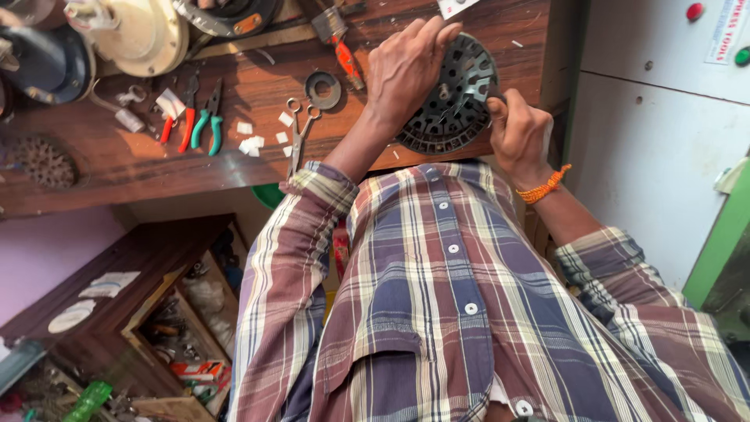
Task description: The person repairs a mixer grinder blade assembly at a workbench. They hold the perforated blade disc, pry at its parts with a small tool, cut small white gasket pieces with scissors, fit the pieces into the disc, and press the blade parts back together by hand.
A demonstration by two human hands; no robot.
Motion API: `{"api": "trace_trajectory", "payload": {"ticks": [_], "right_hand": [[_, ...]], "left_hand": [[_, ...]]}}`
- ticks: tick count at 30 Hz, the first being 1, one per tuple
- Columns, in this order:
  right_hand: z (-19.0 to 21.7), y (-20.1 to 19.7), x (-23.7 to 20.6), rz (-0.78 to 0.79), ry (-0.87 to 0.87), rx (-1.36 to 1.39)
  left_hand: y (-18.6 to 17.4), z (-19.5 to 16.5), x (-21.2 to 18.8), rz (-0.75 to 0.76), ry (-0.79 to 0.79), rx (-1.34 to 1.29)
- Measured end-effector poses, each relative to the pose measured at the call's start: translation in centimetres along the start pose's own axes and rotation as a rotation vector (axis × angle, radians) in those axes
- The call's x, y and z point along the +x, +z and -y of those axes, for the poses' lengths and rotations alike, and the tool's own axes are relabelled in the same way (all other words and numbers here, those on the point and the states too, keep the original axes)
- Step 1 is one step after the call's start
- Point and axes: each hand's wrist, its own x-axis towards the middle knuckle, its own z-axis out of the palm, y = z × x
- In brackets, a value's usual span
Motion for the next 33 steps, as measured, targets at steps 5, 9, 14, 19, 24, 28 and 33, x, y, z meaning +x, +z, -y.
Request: {"api": "trace_trajectory", "payload": {"ticks": [5, 9, 14, 19, 24, 28, 33], "right_hand": [[-1.8, 0.1, 1.7, 0.000, -0.124, 0.002], [-1.9, -1.5, 2.8, 0.116, -0.126, 0.063], [-0.8, -4.5, 4.1, 0.599, 0.380, 0.329], [-0.5, -6.0, 5.0, 0.776, 0.628, 0.667], [-1.1, -5.6, 5.7, 0.975, 0.840, 0.919], [-0.6, -5.4, 5.8, 0.929, 0.805, 0.699], [1.0, -5.0, 5.2, 0.662, 0.289, 0.265]], "left_hand": [[0.6, 0.9, 0.3, -0.022, 0.000, -0.015], [0.8, 1.3, 1.6, -0.004, 0.022, 0.025], [1.4, 1.6, 2.5, 0.030, 0.121, -0.062], [2.0, 1.6, 2.7, 0.051, 0.164, -0.094], [2.1, 1.8, 3.0, 0.124, 0.235, -0.064], [2.1, 2.4, 3.2, 0.134, 0.262, -0.034], [2.3, 3.1, 3.0, 0.038, 0.341, -0.069]]}}
